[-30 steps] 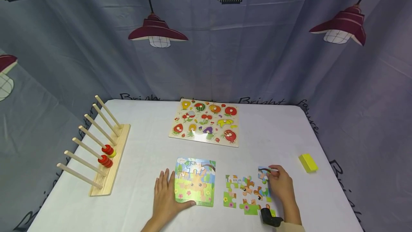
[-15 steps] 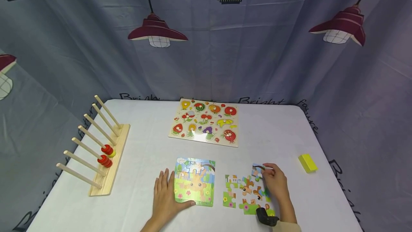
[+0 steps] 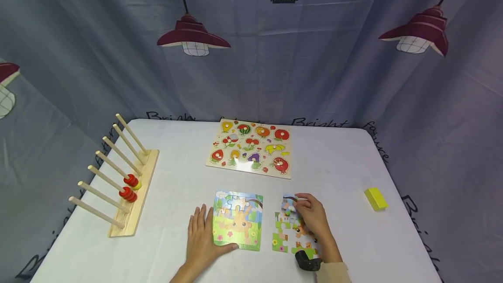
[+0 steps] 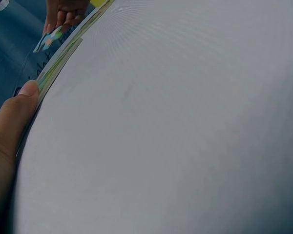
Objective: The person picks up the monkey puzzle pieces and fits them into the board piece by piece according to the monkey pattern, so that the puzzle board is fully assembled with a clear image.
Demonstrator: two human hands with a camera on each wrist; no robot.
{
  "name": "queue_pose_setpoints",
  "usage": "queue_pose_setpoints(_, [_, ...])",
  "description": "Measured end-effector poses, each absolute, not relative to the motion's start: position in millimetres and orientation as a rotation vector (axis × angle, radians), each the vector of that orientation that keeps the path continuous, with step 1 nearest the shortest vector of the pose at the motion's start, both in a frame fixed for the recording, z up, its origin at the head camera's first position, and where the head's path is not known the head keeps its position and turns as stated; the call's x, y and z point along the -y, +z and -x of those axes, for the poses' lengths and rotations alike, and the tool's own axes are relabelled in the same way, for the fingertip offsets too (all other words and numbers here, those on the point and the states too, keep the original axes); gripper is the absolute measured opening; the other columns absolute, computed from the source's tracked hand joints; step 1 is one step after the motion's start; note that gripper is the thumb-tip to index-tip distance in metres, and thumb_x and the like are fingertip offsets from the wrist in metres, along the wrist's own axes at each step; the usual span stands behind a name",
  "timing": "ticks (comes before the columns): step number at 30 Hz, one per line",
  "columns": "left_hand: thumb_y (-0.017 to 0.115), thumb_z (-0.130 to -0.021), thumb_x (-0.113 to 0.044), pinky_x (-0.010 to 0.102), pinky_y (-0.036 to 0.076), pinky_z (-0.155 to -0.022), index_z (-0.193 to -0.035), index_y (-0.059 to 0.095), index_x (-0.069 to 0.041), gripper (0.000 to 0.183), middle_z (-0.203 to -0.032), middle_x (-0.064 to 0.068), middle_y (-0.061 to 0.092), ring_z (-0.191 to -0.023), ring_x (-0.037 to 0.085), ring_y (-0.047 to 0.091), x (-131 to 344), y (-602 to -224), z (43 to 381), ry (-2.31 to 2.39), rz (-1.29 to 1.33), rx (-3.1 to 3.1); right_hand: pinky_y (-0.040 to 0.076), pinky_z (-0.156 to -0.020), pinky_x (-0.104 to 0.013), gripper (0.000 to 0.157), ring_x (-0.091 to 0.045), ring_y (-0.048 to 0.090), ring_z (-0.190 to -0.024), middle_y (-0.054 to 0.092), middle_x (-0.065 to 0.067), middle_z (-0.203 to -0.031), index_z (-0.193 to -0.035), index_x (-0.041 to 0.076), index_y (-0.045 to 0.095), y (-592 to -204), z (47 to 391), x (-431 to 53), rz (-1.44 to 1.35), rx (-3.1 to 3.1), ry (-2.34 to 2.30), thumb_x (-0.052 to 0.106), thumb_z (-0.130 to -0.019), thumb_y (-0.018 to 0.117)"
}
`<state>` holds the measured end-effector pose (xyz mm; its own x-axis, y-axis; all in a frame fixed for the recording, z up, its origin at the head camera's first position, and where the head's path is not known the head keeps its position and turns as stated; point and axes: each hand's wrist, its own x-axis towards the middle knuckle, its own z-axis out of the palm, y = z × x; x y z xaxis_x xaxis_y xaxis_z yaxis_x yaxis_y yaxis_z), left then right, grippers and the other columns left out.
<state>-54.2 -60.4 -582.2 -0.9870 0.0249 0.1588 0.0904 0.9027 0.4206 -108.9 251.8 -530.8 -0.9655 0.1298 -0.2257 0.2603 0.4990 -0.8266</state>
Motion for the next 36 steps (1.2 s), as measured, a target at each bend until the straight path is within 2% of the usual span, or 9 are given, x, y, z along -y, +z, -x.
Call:
queue_pose_setpoints(2, [0.054,-0.044,-0.088,0.048,0.010,-0.112,-0.140,0.031,-0.004,0.129,-0.149,0.018,0.023,-0.139,0.035,0.013,60,-582,55,-0.652,0.092,2.914,0.044,-0.057,-0.022,0.035,-0.007,0.056,-0.068,0.067,-0.003,-0.084,-0.117,0.009,0.054,-532,112,-244,-0.315,-2.577,-1.498,0.026,-0.087,0.059])
queue_pose_setpoints(5, [0.054,-0.044,-0.087,0.048,0.009,-0.112,-0.140,0.031,-0.004,0.129,-0.149,0.018,0.022,-0.139,0.035,0.012,60,-582,55,-0.657,0.094,2.915,0.046,-0.070,-0.018,0.035,-0.008,0.060,-0.075,0.069,-0.004,-0.085,-0.116,0.008,0.055,-531,116,-234,-0.257,-2.543,-1.535,0.024,-0.086,0.061])
queue_pose_setpoints(10, [0.054,-0.044,-0.088,0.049,0.009,-0.112,-0.140,0.031,-0.004,0.130,-0.149,0.018,0.022,-0.139,0.035,0.012,60,-582,55,-0.662,0.095,2.915,0.050,-0.065,-0.023,0.032,-0.014,0.064,-0.073,0.070,-0.010,-0.086,-0.113,0.006,0.057,-533,123,-219,-0.197,-2.466,-1.568,0.018,-0.084,0.064])
queue_pose_setpoints(16, [0.057,-0.043,-0.086,0.049,0.010,-0.112,-0.139,0.032,-0.003,0.129,-0.148,0.019,0.023,-0.139,0.036,0.013,61,-583,55,-0.668,0.098,2.899,0.046,-0.063,-0.021,0.031,-0.012,0.063,-0.070,0.070,-0.004,-0.078,-0.109,0.007,0.060,-538,129,-198,-0.120,-2.461,-1.492,0.018,-0.081,0.066])
queue_pose_setpoints(27, [0.055,-0.044,-0.087,0.049,0.010,-0.112,-0.140,0.031,-0.004,0.129,-0.148,0.019,0.023,-0.139,0.036,0.013,60,-582,54,-0.659,0.099,2.913,0.044,-0.050,-0.022,0.026,-0.016,0.061,-0.062,0.069,-0.008,-0.074,-0.105,0.002,0.059,-539,137,-175,-0.017,-2.446,-1.482,0.010,-0.081,0.064])
queue_pose_setpoints(36, [0.055,-0.045,-0.087,0.049,0.011,-0.111,-0.138,0.033,-0.002,0.128,-0.147,0.020,0.025,-0.138,0.036,0.016,60,-583,55,-0.617,0.113,2.879,0.046,-0.054,-0.022,0.021,-0.010,0.061,-0.057,0.066,-0.002,-0.068,-0.098,0.004,0.063,-539,139,-161,-0.058,-2.561,-1.383,0.010,-0.078,0.068])
